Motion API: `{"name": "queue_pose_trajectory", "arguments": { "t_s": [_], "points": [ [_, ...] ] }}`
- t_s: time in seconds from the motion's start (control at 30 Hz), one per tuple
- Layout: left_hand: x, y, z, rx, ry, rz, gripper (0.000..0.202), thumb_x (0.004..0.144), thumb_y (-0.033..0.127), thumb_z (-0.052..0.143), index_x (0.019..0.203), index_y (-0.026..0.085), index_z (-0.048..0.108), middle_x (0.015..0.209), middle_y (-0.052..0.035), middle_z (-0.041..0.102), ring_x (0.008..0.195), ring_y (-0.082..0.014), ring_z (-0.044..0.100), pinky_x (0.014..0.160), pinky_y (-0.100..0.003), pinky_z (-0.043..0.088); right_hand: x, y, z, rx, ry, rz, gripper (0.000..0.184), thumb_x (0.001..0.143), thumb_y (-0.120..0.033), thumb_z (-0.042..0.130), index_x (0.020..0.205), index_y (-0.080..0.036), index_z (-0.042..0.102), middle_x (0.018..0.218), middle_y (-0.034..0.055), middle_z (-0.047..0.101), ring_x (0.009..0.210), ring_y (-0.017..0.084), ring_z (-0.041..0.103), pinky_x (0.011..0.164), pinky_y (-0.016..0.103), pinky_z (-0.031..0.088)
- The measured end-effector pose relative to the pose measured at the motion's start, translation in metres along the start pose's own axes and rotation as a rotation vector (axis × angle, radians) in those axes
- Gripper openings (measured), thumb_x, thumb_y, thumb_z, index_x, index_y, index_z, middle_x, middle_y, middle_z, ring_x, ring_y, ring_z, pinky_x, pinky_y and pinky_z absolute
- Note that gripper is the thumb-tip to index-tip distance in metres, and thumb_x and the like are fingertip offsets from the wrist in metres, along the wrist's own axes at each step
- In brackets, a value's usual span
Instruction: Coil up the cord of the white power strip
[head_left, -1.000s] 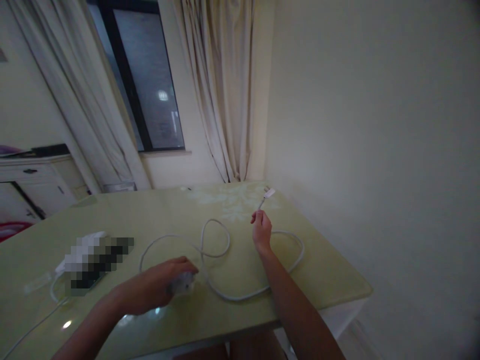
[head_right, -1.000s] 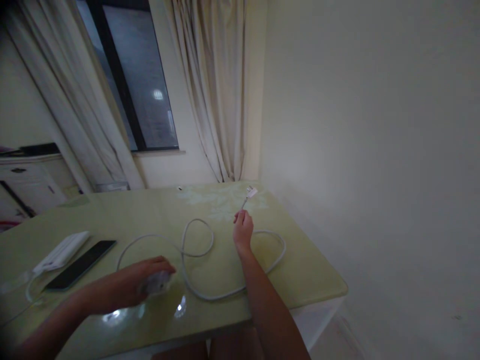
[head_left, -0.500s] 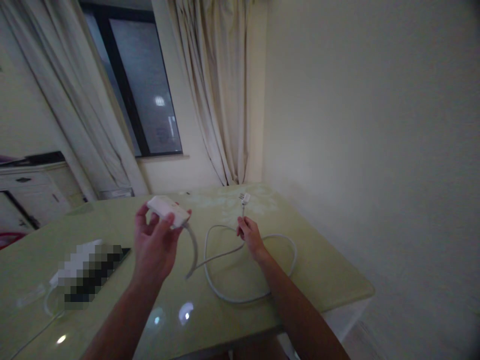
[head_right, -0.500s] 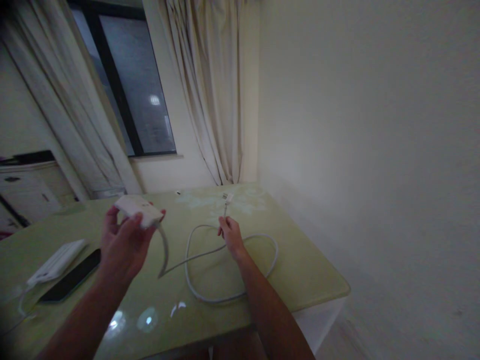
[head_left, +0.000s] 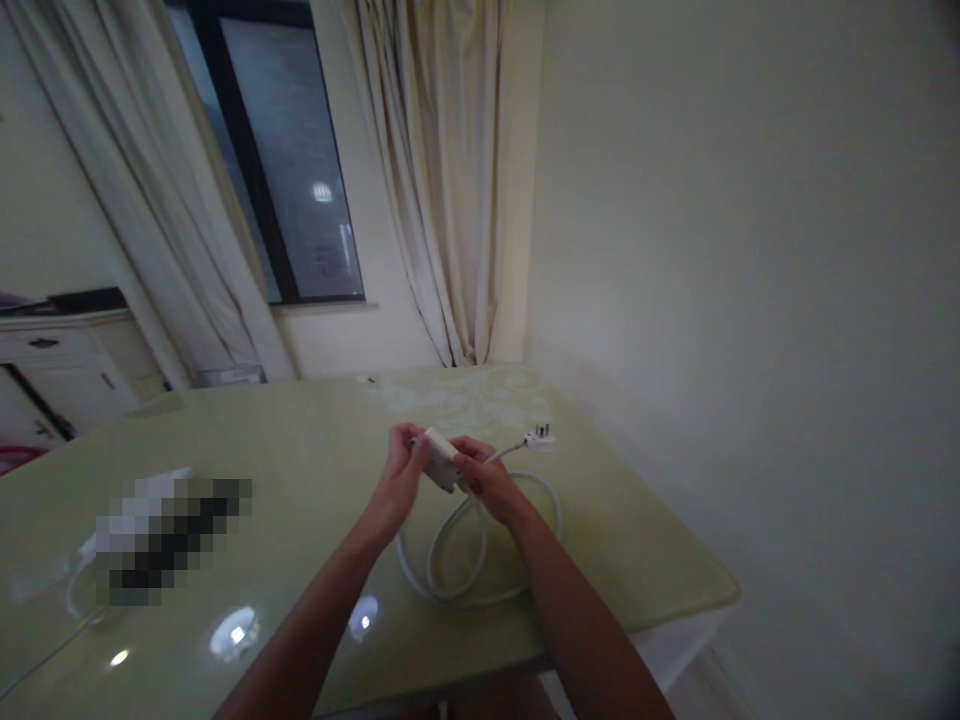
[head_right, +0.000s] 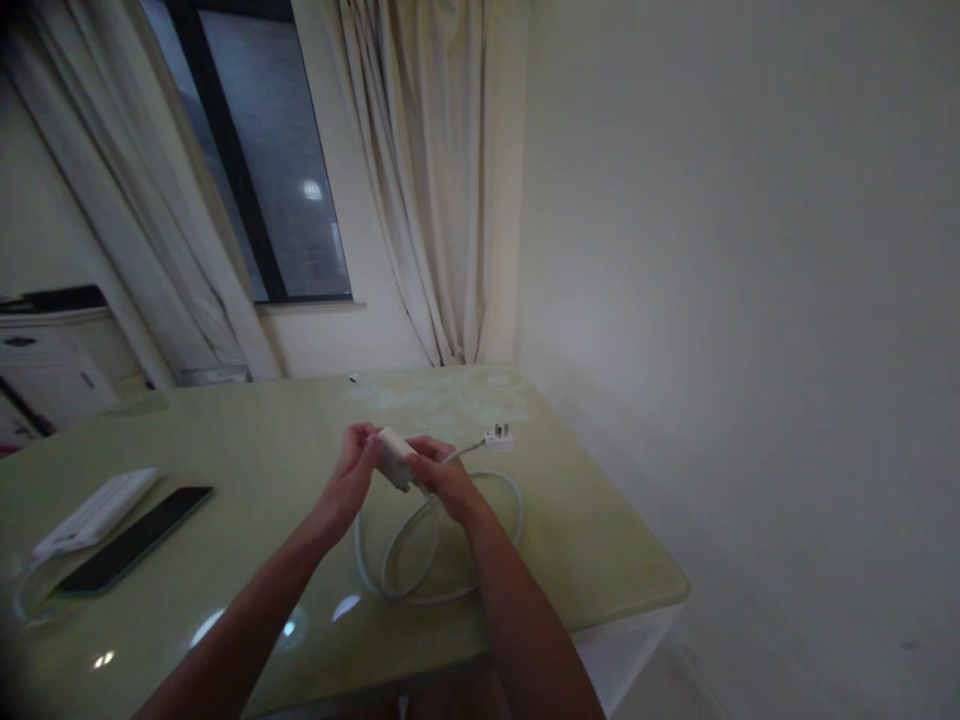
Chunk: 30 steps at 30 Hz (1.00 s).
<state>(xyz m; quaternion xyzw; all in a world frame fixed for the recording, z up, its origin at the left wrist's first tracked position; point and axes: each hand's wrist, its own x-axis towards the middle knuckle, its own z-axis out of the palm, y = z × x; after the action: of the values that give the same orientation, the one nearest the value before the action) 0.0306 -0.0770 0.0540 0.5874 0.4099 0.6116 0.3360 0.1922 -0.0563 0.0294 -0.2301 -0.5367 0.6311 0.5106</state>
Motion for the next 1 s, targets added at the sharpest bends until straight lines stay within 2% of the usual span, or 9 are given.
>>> {"name": "queue_pose_trajectory", "arguments": {
  "t_s": [0.1,0.2,0.33,0.5,0.63,0.73,0.8,0.87,1.0],
  "points": [
    [0.003,-0.014,-0.021,-0.188,0.039,-0.14,0.05,0.094,0.069,0.034,0.113,0.024,0.046,0.103,-0.006,0.064,0.089,-0.0185,0.063,0.079,-0.035,0.053,0.001,-0.003,0.001,-0.005,0.022,0.057,0.045,0.068,-0.044,0.084,0.104,-0.02,0.073,0.081,0.0006,0.072,0.051,0.007,0.047,0.046,0.019,0.025],
    [-0.014,-0.031,-0.046,0.104,0.039,-0.186,0.052,0.092,0.068,0.041,0.113,0.022,0.051,0.105,-0.0096,0.065,0.095,-0.0239,0.063,0.084,-0.043,0.053,0.003,0.0,0.002,0.029,0.057,0.077,0.049,0.066,-0.04,0.086,0.109,-0.021,0.072,0.082,0.0015,0.075,0.053,0.008,0.054,0.046,0.018,0.031],
    [-0.065,-0.04,-0.066,0.676,-0.335,-0.004,0.037,0.087,0.055,0.06,0.105,0.023,0.065,0.118,-0.0108,0.061,0.113,-0.0297,0.055,0.101,-0.052,0.045,0.007,0.005,0.002,0.125,0.182,-0.004,0.057,0.065,-0.039,0.087,0.115,-0.02,0.07,0.08,0.0025,0.076,0.06,0.013,0.064,0.053,0.021,0.045],
    [-0.096,-0.036,-0.084,0.8,-0.733,0.155,0.03,0.088,0.045,0.065,0.112,0.028,0.064,0.13,-0.0065,0.06,0.128,-0.0264,0.047,0.107,-0.041,0.042,0.011,0.004,-0.007,0.225,0.427,-0.182,0.052,0.066,-0.038,0.086,0.112,-0.019,0.07,0.079,0.0021,0.076,0.06,0.012,0.065,0.055,0.021,0.05],
    [-0.054,-0.046,-0.12,1.094,-0.616,0.136,0.013,0.088,0.026,0.058,0.098,0.024,0.067,0.115,-0.0075,0.068,0.111,-0.0267,0.06,0.101,-0.044,0.045,0.023,-0.012,-0.023,0.174,0.673,-0.347,0.048,0.067,-0.043,0.084,0.105,-0.017,0.07,0.078,0.0029,0.075,0.061,0.013,0.065,0.053,0.021,0.049],
    [-0.008,-0.05,-0.141,1.261,-0.285,0.046,0.033,0.089,0.012,0.045,0.111,0.02,0.068,0.123,-0.0135,0.067,0.117,-0.03,0.06,0.103,-0.049,0.044,0.041,-0.035,-0.035,0.04,0.824,-0.532,0.043,0.073,-0.046,0.078,0.102,-0.016,0.069,0.079,0.0041,0.074,0.065,0.014,0.067,0.057,0.022,0.051],
    [0.009,-0.048,-0.135,1.208,-0.11,0.086,0.051,0.085,0.003,0.037,0.127,0.018,0.062,0.131,-0.014,0.064,0.123,-0.0272,0.057,0.106,-0.048,0.043,0.051,-0.05,-0.039,-0.113,0.889,-0.682,0.039,0.079,-0.046,0.073,0.102,-0.015,0.069,0.086,0.0061,0.074,0.073,0.015,0.067,0.064,0.024,0.053],
    [0.009,-0.043,-0.108,1.065,-0.105,0.175,0.053,0.087,0.003,0.034,0.13,0.019,0.06,0.128,-0.0113,0.065,0.121,-0.0225,0.058,0.108,-0.043,0.043,0.055,-0.056,-0.041,-0.29,0.935,-0.785,0.036,0.085,-0.045,0.069,0.103,-0.015,0.07,0.091,0.0069,0.073,0.075,0.014,0.066,0.067,0.025,0.052],
    [-0.02,-0.04,-0.031,0.944,-0.567,0.285,0.036,0.095,0.037,0.053,0.128,0.024,0.061,0.125,-0.0101,0.065,0.116,-0.026,0.058,0.102,-0.043,0.044,0.045,-0.039,-0.042,-0.615,0.926,-0.769,0.034,0.091,-0.045,0.063,0.105,-0.015,0.07,0.087,0.0037,0.071,0.06,0.01,0.054,0.058,0.022,0.044]
  ]
}}
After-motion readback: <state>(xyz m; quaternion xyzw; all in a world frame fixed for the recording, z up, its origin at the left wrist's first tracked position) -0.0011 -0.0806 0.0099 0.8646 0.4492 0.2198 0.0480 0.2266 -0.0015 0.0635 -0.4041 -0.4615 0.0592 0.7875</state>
